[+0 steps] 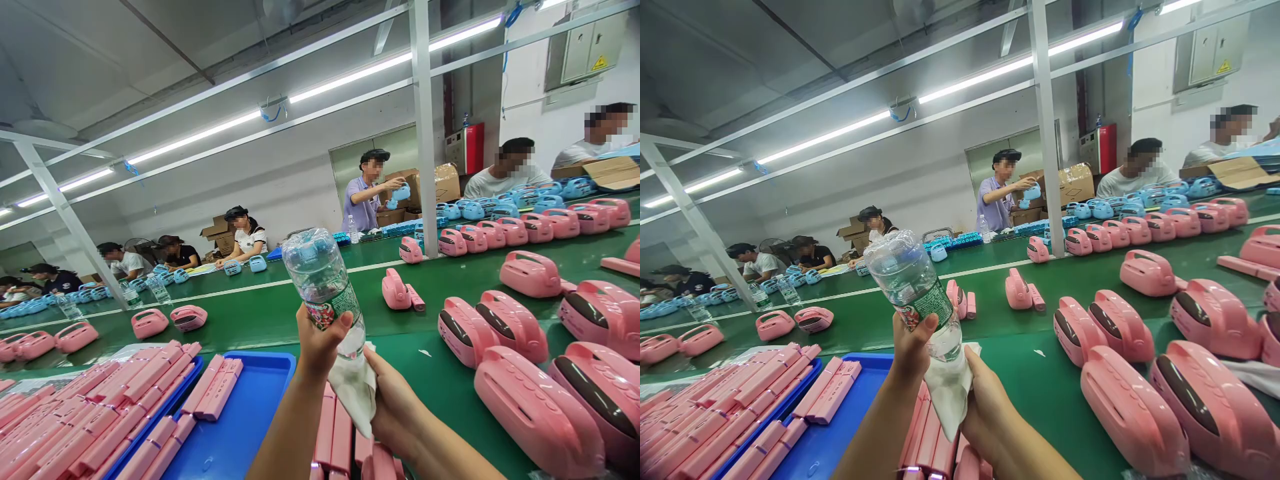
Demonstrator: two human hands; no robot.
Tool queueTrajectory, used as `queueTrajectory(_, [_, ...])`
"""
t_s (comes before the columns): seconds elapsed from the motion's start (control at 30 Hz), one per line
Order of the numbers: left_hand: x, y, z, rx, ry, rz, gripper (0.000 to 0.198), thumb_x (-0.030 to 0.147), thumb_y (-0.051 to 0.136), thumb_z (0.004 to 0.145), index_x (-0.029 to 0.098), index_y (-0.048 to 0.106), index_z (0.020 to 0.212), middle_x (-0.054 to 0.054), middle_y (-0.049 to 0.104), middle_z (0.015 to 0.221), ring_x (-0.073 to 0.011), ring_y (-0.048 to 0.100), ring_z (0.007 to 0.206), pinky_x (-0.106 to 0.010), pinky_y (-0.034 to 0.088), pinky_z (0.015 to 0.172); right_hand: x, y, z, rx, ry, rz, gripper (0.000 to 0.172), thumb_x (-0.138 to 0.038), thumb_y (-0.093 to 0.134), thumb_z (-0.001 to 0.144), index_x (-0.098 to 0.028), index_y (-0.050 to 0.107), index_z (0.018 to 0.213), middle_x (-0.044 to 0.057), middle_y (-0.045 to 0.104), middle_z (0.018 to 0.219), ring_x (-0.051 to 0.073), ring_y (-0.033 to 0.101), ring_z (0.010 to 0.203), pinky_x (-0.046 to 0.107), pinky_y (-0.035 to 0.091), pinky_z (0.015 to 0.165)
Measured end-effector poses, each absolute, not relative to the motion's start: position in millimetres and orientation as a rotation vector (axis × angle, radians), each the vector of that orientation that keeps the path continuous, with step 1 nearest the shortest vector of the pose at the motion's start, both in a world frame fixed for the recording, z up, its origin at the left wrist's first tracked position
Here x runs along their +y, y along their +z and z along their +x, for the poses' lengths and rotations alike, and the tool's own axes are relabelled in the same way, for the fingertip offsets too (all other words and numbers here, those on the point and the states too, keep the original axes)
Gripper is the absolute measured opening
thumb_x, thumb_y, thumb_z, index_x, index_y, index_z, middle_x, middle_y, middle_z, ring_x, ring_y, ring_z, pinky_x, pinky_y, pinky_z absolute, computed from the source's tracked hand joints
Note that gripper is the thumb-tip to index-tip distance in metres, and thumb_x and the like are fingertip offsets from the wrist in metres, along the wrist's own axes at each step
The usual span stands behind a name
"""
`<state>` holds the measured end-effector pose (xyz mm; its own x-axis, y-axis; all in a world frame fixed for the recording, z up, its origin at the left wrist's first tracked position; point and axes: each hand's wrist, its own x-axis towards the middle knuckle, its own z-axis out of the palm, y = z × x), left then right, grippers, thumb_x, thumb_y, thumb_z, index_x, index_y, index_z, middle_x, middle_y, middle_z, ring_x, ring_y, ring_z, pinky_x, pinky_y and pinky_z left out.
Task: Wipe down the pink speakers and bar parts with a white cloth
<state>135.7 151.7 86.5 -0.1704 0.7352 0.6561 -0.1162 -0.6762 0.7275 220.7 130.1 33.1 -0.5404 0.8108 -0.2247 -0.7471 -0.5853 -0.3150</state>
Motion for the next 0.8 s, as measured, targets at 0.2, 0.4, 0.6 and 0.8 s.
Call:
queueTrajectory(0.2, [152,86,135,0.747,1.919,1.516,0.029,0.036,0.075,0.058,0.015,0.063,0.075,0.000,0.061,0.064,-0.0122,0.050,0.056,-0.025,0.041,0.055,131,34,222,-0.232,2.179,-0.438,0.025,-0.019,0.048,0.088,-0.005,0.061,0.103,0.012,0.075,0.082,0.021,0.070,0.084,0.032,0.052,0.080])
queueTrajectory(0.4, [154,83,133,0.753,1.921,1.509,0.031,0.037,0.075,0.058,0.015,0.063,0.076,0.000,0.062,0.066,-0.0136,0.053,0.058,-0.026,0.044,0.058,125,37,223,-0.278,2.175,-0.406,0.022,-0.019,0.049,0.087,-0.007,0.063,0.099,0.011,0.075,0.083,0.022,0.069,0.087,0.032,0.052,0.082])
queueTrajectory(0.6, [152,77,133,0.724,1.861,1.511,0.038,0.043,0.071,0.061,0.014,0.065,0.085,-0.006,0.067,0.077,-0.0191,0.060,0.067,-0.031,0.048,0.064,127,37,223,-0.358,2.139,-0.444,0.024,-0.024,0.048,0.088,-0.009,0.065,0.097,0.010,0.074,0.081,0.022,0.070,0.080,0.033,0.054,0.077])
queueTrajectory(0.8, [142,71,139,0.836,1.765,1.484,0.044,0.051,0.065,0.066,0.016,0.060,0.094,-0.007,0.066,0.090,-0.0230,0.060,0.088,-0.035,0.045,0.082,145,35,235,-0.452,1.985,-0.635,0.019,-0.022,0.049,0.087,-0.009,0.062,0.081,0.008,0.069,0.058,0.019,0.065,0.047,0.031,0.055,0.054])
